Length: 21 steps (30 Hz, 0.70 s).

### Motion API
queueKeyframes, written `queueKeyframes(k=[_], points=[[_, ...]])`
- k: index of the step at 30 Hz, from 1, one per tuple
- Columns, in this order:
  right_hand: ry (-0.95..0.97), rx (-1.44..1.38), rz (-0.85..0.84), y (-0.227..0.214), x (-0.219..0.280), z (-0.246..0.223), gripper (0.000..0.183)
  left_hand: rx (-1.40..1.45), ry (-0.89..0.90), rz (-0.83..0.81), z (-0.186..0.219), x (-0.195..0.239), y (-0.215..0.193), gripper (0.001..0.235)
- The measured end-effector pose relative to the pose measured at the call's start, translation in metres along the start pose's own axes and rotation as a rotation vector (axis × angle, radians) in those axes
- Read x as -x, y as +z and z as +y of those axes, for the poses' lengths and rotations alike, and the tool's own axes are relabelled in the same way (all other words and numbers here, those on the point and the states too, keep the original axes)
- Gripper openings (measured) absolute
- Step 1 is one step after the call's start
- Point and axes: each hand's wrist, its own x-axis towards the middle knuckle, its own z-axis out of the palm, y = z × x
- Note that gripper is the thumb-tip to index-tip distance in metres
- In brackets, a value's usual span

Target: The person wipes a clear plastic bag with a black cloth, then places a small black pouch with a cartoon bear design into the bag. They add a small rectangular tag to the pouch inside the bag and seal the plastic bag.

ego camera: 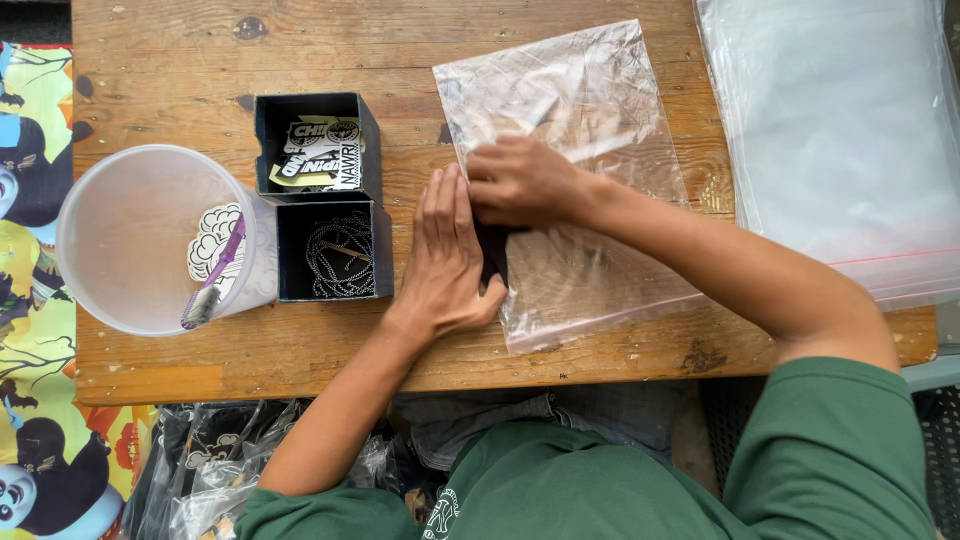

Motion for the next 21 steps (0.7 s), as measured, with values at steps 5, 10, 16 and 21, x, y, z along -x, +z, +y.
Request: queueKeyframes(k=[5, 10, 16, 21], points=[[0.066, 0.270, -0.051, 0.011, -0.028, 0.059, 0.010, 0.025, 0.043, -0.006, -0.007, 0.001, -0.001, 0.117], [0.496, 0.526, -0.173, -0.013, -0.047, 0.088, 0.008, 0.035, 0.085, -0.009, -0.008, 0.003, 0.003, 0.108], [0.394, 0.096, -0.338, -0.039, -0.046, 0.032, 0.011, 0.098, 0.139, -0.076, 0.003, -0.005, -0.017, 0.093], [0.659, 0.321, -0.327, -0.053, 0.007, 0.105, 0.014, 0.085, 0.166, -0.165, 0.004, -0.007, -0.026, 0.080]])
